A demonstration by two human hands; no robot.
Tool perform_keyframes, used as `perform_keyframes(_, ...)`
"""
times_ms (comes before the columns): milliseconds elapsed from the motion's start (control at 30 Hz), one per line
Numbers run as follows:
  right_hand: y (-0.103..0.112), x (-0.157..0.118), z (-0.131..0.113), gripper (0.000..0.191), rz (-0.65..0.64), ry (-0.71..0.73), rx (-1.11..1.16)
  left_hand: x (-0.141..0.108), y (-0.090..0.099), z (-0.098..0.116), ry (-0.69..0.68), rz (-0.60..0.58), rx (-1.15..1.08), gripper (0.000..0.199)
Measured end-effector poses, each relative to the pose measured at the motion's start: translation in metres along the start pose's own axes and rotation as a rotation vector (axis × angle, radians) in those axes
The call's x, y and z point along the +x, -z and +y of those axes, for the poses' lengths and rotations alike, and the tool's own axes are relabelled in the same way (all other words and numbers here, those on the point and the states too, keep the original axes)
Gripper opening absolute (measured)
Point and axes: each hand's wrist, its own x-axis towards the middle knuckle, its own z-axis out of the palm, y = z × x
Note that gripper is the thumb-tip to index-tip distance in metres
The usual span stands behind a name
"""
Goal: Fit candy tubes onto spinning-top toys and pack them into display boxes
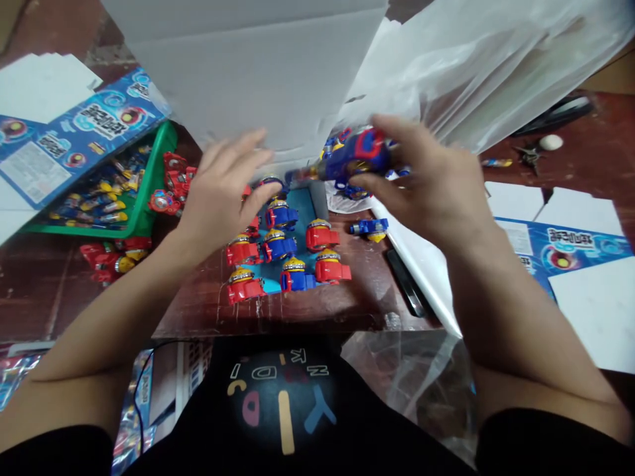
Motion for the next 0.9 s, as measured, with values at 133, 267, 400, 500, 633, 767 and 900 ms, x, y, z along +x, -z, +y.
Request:
perform_keyframes(133,-0.021,0.017,0.012,0.045,-0.178,0.135,-0.326,0.012,-0.031,-0.03,0.043,-0.174,-0.032,0.032)
perform_keyframes(267,-0.036,0.025,0.008,0.03,-0.321,0.186,-0.375,0.003,-0.039,-0.024,0.061,-0.101,-0.039,0.027)
perform_keyframes(400,-0.037,0.04,0.014,0.03,-0.408,0.205,-0.314,-0.01,-0.029,-0.005,-0.07,-0.173,-0.052,0.024)
perform_keyframes(500,-0.047,0.055,0.029,0.038,-0.371,0.219,-0.286,-0.017,-0.03,-0.004,-0.112,-0.206,-0.074,0.018)
perform_keyframes(633,-0.069,0.064,0.042,0.042,-0.448,0.296,-0.421,-0.021,-0.036,0.001,-0.078,-0.201,-0.063,0.016)
perform_keyframes(767,-0.07,0.062,0.032,0.041,-0.476,0.296,-0.44,-0.021,-0.027,0.001,-0.069,-0.133,-0.019,0.022)
perform_keyframes(900,-0.035,0.041,0.042,0.066,-0.368,0.268,-0.386,-0.038,0.025,-0.076,0.239,0.212,0.301,0.035)
